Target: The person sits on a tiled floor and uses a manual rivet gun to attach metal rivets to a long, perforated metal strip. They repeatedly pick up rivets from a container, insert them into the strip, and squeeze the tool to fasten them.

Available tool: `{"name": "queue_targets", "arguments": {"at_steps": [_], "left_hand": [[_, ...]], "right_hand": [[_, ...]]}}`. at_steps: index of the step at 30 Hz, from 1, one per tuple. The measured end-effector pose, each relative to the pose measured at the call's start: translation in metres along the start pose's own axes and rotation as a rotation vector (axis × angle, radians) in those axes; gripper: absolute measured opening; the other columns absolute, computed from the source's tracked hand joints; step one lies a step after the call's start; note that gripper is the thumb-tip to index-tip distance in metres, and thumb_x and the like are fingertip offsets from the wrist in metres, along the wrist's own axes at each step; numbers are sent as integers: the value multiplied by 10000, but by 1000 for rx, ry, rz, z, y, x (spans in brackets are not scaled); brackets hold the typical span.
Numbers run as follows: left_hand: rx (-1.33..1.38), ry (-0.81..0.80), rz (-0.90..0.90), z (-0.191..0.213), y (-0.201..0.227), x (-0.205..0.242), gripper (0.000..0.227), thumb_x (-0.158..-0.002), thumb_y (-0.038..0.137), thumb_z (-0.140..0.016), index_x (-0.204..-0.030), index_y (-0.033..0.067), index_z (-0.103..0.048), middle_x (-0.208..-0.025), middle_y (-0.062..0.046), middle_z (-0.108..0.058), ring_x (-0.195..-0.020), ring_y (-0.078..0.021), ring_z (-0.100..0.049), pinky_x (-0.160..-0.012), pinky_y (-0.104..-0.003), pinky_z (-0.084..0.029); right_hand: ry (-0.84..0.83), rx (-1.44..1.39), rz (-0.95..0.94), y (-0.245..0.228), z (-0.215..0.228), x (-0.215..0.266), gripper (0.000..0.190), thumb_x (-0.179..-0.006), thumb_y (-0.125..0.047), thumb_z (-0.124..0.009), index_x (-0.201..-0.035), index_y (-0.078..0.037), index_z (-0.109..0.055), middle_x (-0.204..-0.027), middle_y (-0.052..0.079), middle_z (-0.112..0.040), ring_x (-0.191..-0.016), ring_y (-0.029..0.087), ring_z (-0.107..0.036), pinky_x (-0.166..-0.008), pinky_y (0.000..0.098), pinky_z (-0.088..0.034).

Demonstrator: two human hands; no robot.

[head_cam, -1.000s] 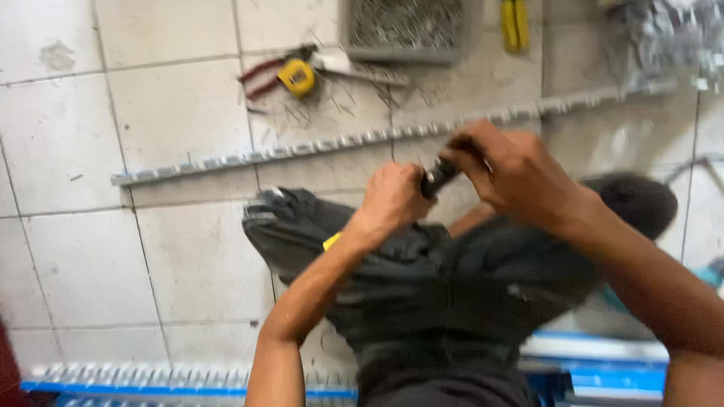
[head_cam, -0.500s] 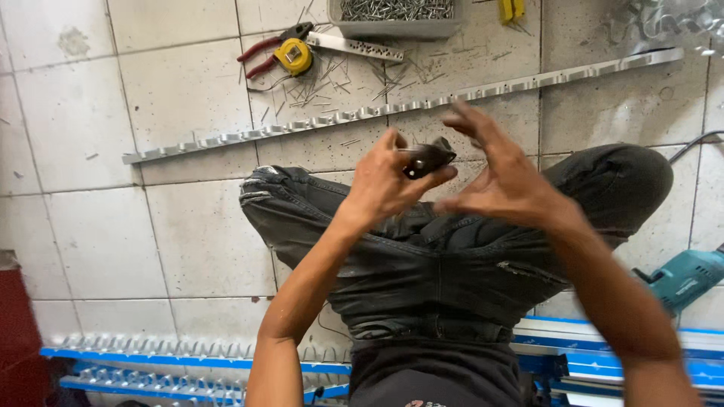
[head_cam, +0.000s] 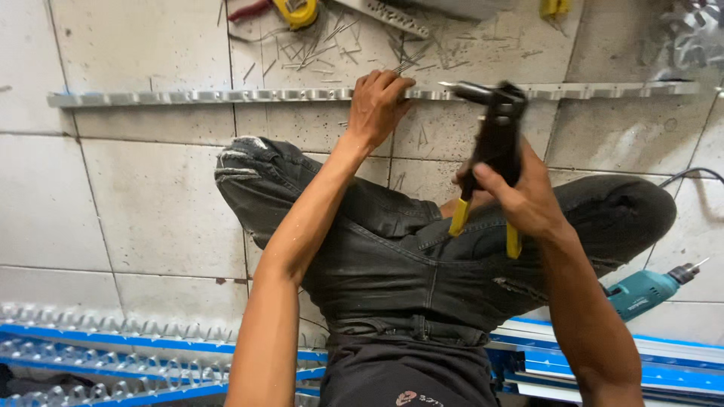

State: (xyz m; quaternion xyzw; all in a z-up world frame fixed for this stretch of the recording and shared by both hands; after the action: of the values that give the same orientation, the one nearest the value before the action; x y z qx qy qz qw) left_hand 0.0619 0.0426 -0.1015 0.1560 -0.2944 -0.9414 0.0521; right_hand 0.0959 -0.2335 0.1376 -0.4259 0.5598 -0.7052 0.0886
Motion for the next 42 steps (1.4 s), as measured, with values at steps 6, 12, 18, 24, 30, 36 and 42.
{"name": "queue_targets", "arguments": {"at_steps": [6, 12, 18, 24, 30, 36, 42], "left_hand": [[59, 47, -97, 35, -33, 18, 420, -949, 119, -1139, -1278, 106, -878, -1080, -128, -650, -967, -412, -612, -739, -579, -495], [44, 179, -93, 47, -30, 17, 320, -949, 99, -1100, -1152, 121, -854, -1021, -71, -689, -967, -310, -616, -752, -466, -515], [47, 173, -59, 42, -31, 17, 313, -989, 208, -1107, -1110, 112, -834, -1000, -68, -706, -953, -292, -619, -712, -460, -504], [47, 210, -43, 45, -31, 21, 215, -1041, 187, -1059, -1093, 110, -865, -970, -64, -727, -907, -249, -626, -687, -413, -468], [342, 261, 569, 97, 45, 67, 243, -1208, 233, -825, -1435, 228, -739, -1314, -68, -728, -1306, -296, -769, -1250, -550, -589], [1432, 84, 1123, 53, 98, 34, 1178, -1183, 960, -460, -1714, -45, -766, -1674, -411, -765, -1671, -639, -637, -1396, -705, -508], [1629, 479, 1251, -29, 81, 41, 755, -1210, 839, -695, -1024, 111, -772, -775, -93, -814, -744, -219, -835, -683, -366, -677]], "right_hand": [[-24, 511, -141, -9, -49, -63, 506, -1252, -329, -724, -1645, -50, -568, -1232, 153, -846, -988, 281, -915, -869, 467, -741], [-140, 902, -211, 10, -74, -91, 446, -1313, -397, -651, -1618, -92, -541, -907, 162, -638, -744, 382, -591, -700, 559, -411], [-122, 975, -243, 34, -71, -107, 678, -1268, -488, -634, -1801, -92, -500, -1151, 300, -784, -927, 517, -726, -784, 634, -485], [-229, 1100, -245, 17, -90, -120, 566, -1307, -374, -608, -1758, -73, -446, -1150, 369, -817, -890, 611, -746, -751, 688, -508], [-223, 808, -17, -13, -124, -104, 1131, -1211, -41, -798, -1984, -30, 27, -1334, 650, -729, -1075, 842, -786, -895, 927, -669], [-193, 883, 83, 24, -111, -103, 1116, -1242, 56, -643, -1990, 13, 185, -1225, 546, -794, -921, 698, -841, -767, 647, -603], [-134, 831, -378, 80, -83, -72, 1223, -952, -361, -988, -1925, 79, -391, -1670, 545, -649, -1531, 776, -630, -1288, 867, -494]]}}
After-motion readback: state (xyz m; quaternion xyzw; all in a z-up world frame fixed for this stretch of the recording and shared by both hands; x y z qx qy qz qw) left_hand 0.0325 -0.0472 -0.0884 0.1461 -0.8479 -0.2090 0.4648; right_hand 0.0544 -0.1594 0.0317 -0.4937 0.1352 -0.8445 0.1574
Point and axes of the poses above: each hand's wrist, its own x-axis away from the middle knuckle, its own z-axis out of the back of the hand, y = z × x, the point moved 5 cm from there along -x, towards the middle knuckle
